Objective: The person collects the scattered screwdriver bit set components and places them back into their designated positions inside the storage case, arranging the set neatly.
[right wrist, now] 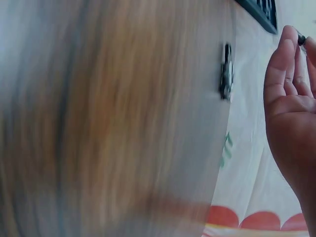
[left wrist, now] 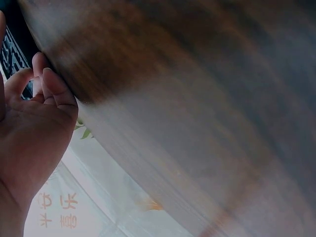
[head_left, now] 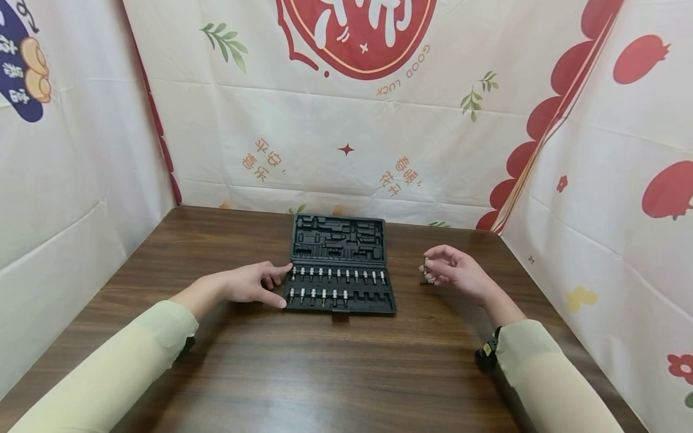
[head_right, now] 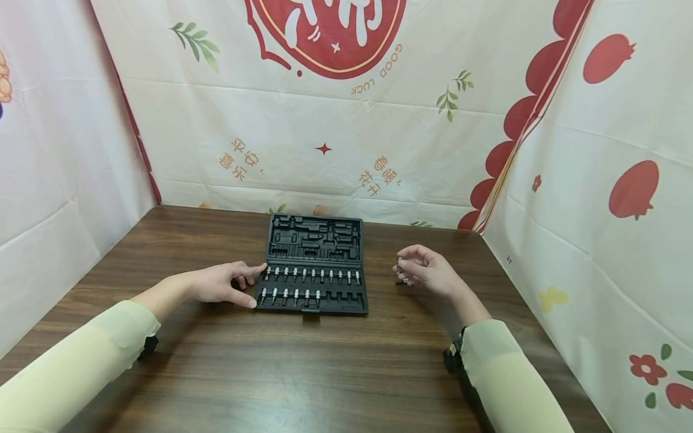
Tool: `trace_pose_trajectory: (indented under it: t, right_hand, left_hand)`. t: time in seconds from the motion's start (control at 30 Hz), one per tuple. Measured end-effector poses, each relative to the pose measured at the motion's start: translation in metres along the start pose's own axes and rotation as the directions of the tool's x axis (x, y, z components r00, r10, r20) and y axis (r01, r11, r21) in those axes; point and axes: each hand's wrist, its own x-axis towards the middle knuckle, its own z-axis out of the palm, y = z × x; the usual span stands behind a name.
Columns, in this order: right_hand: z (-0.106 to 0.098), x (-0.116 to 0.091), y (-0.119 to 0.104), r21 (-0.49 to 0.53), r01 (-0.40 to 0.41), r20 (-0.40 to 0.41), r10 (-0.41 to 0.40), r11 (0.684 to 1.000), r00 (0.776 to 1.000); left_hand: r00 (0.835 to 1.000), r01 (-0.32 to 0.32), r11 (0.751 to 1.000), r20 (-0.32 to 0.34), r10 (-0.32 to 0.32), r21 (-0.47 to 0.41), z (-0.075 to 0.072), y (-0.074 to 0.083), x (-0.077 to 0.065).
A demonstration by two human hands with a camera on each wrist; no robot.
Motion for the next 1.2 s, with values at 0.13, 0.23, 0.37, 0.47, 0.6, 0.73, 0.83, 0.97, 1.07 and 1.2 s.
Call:
trace_pose_trajectory:
  t: [0.13, 0.23, 0.37, 0.47, 0.6, 0.73, 0.83, 0.97, 1.07, 1.2]
  right_hand:
    - [0.012, 0.003, -0.008, -0.025, 0.002, 0.019, -0.002, 1.000, 1.000]
    - [0.022, 0.005, -0.013, -0.053, 0.002, 0.028, 0.000, 0.999, 1.000]
    - [0.036, 0.007, -0.020, -0.075, -0.002, 0.038, 0.005, 0.997, 0.999]
    - [0.046, 0.009, -0.025, -0.085, 0.000, 0.036, 0.004, 0.996, 0.999]
    - [0.057, 0.012, -0.030, -0.104, 0.010, 0.019, -0.008, 0.995, 1.000]
    - [0.066, 0.015, -0.035, -0.144, 0.033, 0.005, -0.033, 0.989, 0.999]
    - [0.072, 0.017, -0.038, -0.168, 0.051, 0.010, -0.050, 0.985, 0.999]
    - [0.081, 0.021, -0.041, -0.164, 0.055, 0.037, -0.049, 0.985, 0.998]
    - [0.087, 0.023, -0.042, -0.157, 0.051, 0.051, -0.043, 0.986, 0.998]
    - [0.094, 0.025, -0.044, -0.154, 0.064, 0.064, -0.055, 0.986, 0.996]
  left_hand:
    - [1.000, 0.005, 1.000, 0.001, -0.005, 0.002, 0.000, -0.001, 0.002]
    - [1.000, 0.000, 1.000, 0.002, 0.000, 0.006, 0.000, -0.001, 0.001]
    - [1.000, -0.006, 1.000, 0.001, 0.006, 0.002, 0.000, -0.001, 0.000]
    - [1.000, -0.006, 1.000, -0.001, 0.006, 0.000, 0.000, -0.001, 0.000]
    - [1.000, -0.007, 1.000, -0.003, 0.007, 0.005, 0.000, -0.001, 0.001]
    - [1.000, -0.007, 1.000, -0.006, 0.007, 0.006, 0.001, -0.001, 0.002]
    - [1.000, -0.008, 1.000, -0.009, 0.009, 0.005, 0.001, -0.002, 0.002]
    - [1.000, -0.010, 1.000, -0.013, 0.010, 0.006, 0.001, -0.002, 0.002]
    - [1.000, -0.011, 1.000, -0.012, 0.011, 0.009, 0.001, -0.002, 0.002]
    - [1.000, -0.009, 1.000, -0.011, 0.009, 0.011, 0.001, -0.002, 0.002]
